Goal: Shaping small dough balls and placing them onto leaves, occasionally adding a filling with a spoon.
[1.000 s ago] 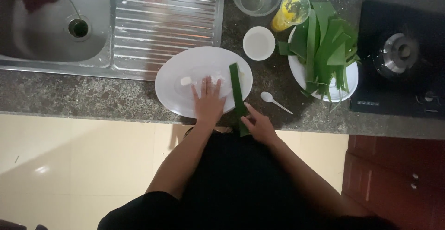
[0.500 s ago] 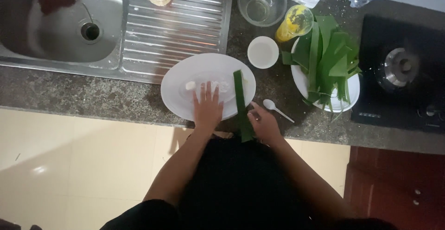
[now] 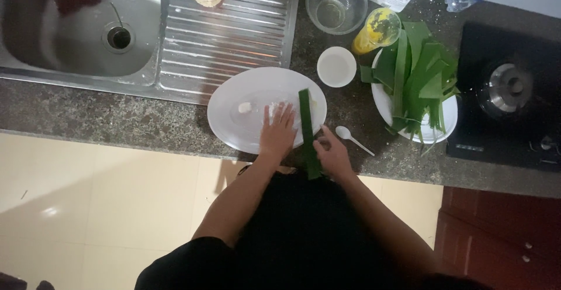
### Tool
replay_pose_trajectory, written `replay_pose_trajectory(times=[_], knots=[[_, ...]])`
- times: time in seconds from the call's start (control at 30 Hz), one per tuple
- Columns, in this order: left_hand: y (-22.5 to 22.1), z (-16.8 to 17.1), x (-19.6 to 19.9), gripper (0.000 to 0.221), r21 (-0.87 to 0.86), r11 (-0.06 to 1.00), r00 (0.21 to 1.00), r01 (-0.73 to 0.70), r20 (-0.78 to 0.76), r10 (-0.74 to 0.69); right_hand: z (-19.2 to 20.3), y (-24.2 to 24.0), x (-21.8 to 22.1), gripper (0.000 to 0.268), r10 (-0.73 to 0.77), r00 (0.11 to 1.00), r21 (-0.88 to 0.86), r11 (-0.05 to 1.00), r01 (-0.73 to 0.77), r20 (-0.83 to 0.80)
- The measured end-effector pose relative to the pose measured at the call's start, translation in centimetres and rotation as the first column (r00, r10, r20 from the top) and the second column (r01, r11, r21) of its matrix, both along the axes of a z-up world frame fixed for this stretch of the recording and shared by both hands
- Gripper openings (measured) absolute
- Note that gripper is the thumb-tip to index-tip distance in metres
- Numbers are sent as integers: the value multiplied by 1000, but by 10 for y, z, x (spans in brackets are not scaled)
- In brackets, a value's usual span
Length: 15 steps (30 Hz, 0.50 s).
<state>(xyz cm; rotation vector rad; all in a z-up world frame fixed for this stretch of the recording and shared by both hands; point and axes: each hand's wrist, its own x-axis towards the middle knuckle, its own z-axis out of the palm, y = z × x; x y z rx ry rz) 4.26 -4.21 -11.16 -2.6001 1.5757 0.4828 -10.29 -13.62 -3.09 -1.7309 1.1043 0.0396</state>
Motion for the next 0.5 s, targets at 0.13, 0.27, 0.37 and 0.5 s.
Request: replay_pose_trajectory(times=[0.13,0.27,0.37,0.5], knots=[[-3,3,-2,60,94,996,999,2,49,-7,-37,-22,16,50,50,997,-68,996,-54,-51],[6,23,5,62,115,992,997,-58,-51,64,-46,-28,22,41,21,994,-22,999,-23,-108],[22,29,12,62,106,989,993,-107,-39,112,-42,-27,22,36,12,991,44,999,-6,-132],[39,20,16,63,44,984,985,-170,31,169,-73,-34,7,36,85,989,-5,996,-86,-122]])
